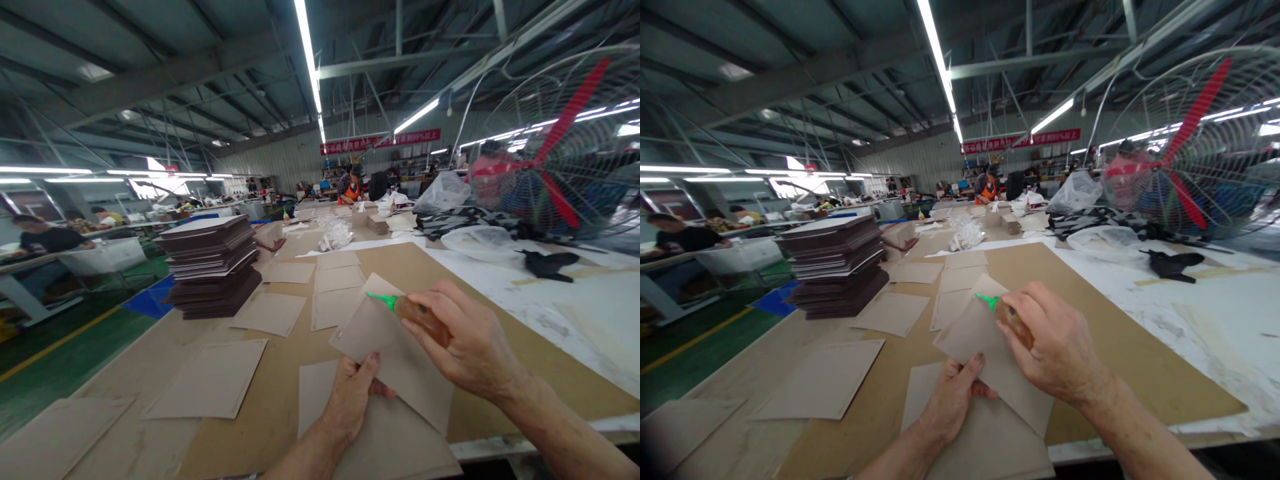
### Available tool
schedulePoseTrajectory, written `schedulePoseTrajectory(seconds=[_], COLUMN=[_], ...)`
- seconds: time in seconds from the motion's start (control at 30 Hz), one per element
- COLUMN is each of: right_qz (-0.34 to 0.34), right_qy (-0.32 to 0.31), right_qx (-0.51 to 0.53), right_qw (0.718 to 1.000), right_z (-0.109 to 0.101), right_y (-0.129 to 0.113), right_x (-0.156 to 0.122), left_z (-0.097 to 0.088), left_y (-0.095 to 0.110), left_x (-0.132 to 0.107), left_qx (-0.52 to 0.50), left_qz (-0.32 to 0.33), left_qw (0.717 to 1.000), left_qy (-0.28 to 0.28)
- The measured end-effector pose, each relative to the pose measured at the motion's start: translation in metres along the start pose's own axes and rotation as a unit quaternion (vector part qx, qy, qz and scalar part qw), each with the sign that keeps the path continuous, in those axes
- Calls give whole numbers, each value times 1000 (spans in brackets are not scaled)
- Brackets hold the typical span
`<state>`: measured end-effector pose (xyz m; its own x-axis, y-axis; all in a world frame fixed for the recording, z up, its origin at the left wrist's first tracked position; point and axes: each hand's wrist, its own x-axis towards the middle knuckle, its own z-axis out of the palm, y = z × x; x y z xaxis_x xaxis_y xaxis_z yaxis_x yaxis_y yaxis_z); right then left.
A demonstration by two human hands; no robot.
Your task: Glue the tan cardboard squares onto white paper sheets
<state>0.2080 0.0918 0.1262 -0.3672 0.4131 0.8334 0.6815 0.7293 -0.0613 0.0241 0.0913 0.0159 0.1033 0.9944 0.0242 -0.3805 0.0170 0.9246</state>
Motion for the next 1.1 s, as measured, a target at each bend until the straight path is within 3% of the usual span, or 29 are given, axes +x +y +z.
schedulePoseTrajectory(seconds=[0.23, 0.5, 0.87, 1.1], right_qz=[9, 3, 6, 33], right_qy=[29, 39, -52, -88], right_qx=[-34, -34, -60, -83], right_qw=[999, 999, 997, 992], right_z=[-5, -9, -25, -39], right_y=[19, 22, 27, 35], right_x=[7, 12, 13, -2], left_z=[0, 0, 0, 0], left_y=[1, 2, 5, 9], left_x=[0, -2, -3, -2], left_qx=[-3, -3, -2, -12], left_qz=[-9, -14, -28, -27], left_qw=[1000, 1000, 999, 999], left_qy=[0, 7, 17, 24])
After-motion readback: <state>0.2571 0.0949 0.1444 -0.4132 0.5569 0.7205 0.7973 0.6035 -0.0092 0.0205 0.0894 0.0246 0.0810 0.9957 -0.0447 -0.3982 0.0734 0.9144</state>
